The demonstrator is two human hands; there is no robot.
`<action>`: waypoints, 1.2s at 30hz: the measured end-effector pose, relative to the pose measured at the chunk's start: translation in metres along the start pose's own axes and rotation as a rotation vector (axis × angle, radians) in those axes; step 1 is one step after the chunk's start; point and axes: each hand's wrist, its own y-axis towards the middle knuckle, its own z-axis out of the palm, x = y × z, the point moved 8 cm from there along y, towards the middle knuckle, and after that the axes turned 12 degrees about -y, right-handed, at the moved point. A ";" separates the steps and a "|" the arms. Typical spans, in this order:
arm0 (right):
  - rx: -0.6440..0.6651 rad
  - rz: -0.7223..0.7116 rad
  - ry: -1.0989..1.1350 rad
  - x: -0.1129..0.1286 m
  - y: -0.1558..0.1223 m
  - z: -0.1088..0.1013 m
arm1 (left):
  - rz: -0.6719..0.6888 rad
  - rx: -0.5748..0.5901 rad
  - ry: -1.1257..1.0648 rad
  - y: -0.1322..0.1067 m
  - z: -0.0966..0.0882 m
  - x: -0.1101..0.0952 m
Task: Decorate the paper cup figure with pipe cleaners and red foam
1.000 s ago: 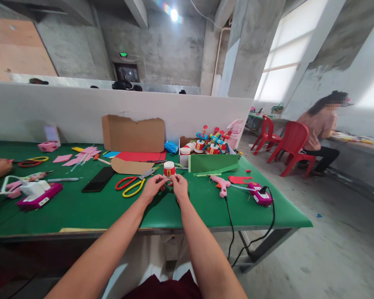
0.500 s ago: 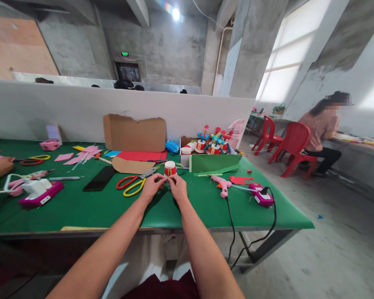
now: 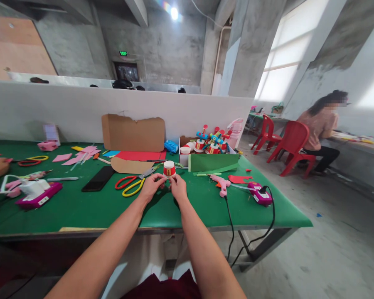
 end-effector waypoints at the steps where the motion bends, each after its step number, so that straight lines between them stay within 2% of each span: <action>1: 0.017 0.028 0.091 -0.002 0.001 0.002 | -0.010 -0.003 -0.030 0.000 0.000 0.001; 7: 0.081 0.134 0.512 -0.005 0.002 0.008 | -0.067 -0.050 -0.175 0.001 -0.003 0.006; 14: 0.086 0.175 0.657 0.000 -0.001 0.007 | -0.095 -0.073 -0.215 0.001 -0.004 0.008; 17: 0.055 0.170 0.638 0.002 -0.002 0.004 | -0.107 -0.069 -0.216 0.000 -0.003 0.008; 21: -0.027 0.130 0.506 0.004 -0.003 -0.005 | -0.096 -0.059 -0.201 0.001 -0.003 0.009; 28: -0.056 0.127 0.397 0.001 -0.003 -0.007 | -0.087 -0.037 -0.158 0.002 -0.004 0.013; 36: 0.034 0.010 0.237 0.014 -0.005 0.000 | -0.101 0.010 -0.143 0.001 0.001 0.012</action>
